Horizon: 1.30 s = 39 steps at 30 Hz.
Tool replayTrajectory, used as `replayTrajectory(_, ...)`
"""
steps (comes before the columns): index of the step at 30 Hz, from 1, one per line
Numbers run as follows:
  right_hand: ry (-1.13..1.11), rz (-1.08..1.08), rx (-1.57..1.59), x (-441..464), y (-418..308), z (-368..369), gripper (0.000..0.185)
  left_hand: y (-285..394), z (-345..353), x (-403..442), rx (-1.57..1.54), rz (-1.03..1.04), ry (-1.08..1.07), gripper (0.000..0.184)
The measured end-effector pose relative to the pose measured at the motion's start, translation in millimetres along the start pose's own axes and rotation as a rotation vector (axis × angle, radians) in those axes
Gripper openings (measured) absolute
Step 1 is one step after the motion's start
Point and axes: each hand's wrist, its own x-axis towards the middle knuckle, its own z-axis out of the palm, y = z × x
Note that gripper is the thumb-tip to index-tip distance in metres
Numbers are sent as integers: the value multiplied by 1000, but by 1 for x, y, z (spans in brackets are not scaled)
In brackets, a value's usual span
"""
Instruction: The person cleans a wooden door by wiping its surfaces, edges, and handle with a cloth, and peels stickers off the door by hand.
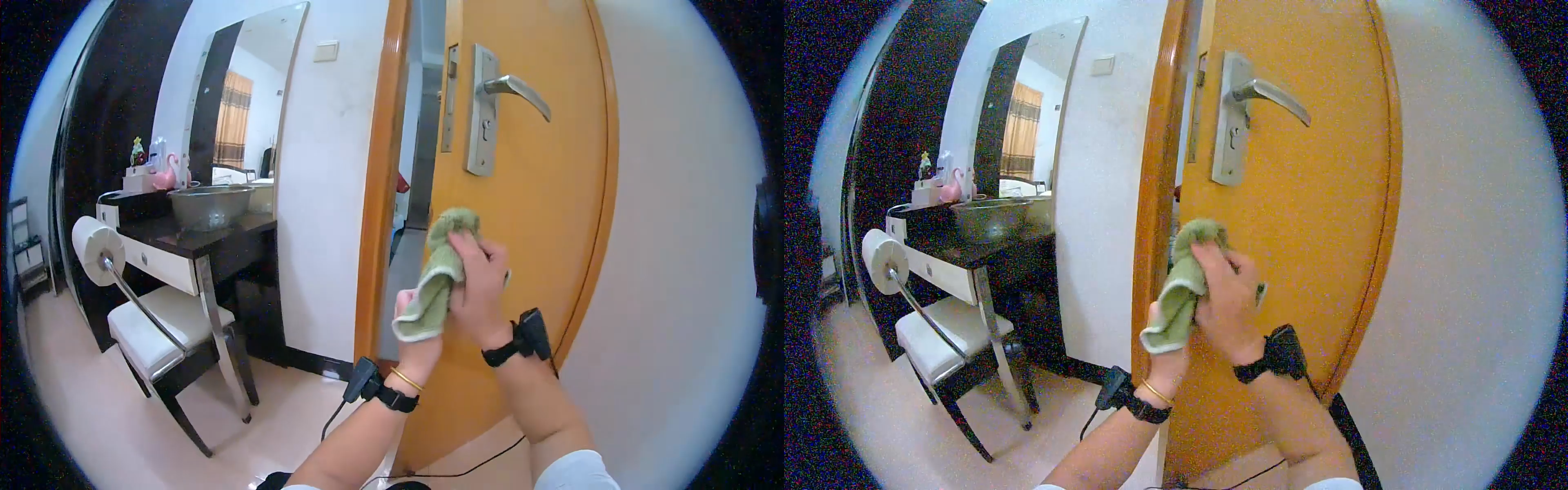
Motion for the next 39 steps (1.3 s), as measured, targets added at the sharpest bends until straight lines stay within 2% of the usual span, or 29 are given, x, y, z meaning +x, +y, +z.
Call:
replayTrajectory(1, 50, -43, -40, 15, -5, -3, 59, 4, -2, 0, 36, -76, -10, 13)
replayTrajectory(4, 146, -125, -381, 66, -19, -13, 57, 20, -3, 2, 126, -155, 34, 17)
replayTrajectory(5, 152, -147, -431, 79, -24, -15, 56, 34, -6, 1, 185, -193, -15, 24)
replayTrajectory(10, 265, -156, -590, 135, -32, -23, 49, 43, -3, -9, 205, -149, -10, 25)
replayTrajectory(14, 360, -182, -655, 208, -10, -33, 39, 59, -2, -13, 201, -151, -18, 23)
replayTrajectory(17, 344, -66, -686, 282, 14, -51, 38, 64, -1, -18, 181, -106, -13, 22)
replayTrajectory(20, 254, 17, -850, 326, 51, -47, 35, 66, 1, -19, 182, -144, -11, 22)
replayTrajectory(21, 268, 51, -671, 300, 12, -52, 34, 67, 1, -19, 177, -161, -12, 22)
replayTrajectory(24, 386, -186, -664, 245, 6, -37, 33, 64, 1, -18, 178, -195, -21, 21)
replayTrajectory(26, 383, -232, -624, 195, -7, -32, 36, 62, 0, -17, 200, -191, -27, 21)
replayTrajectory(30, 170, -91, -476, 84, -46, -34, 54, 54, 2, -14, 171, -113, -5, 19)
replayTrajectory(32, 133, -33, -476, 63, -47, -33, 56, 48, 3, -15, 109, -3, 38, 19)
replayTrajectory(39, 64, -76, -571, 75, -61, -39, 56, 57, 0, -16, 205, -168, -43, 19)
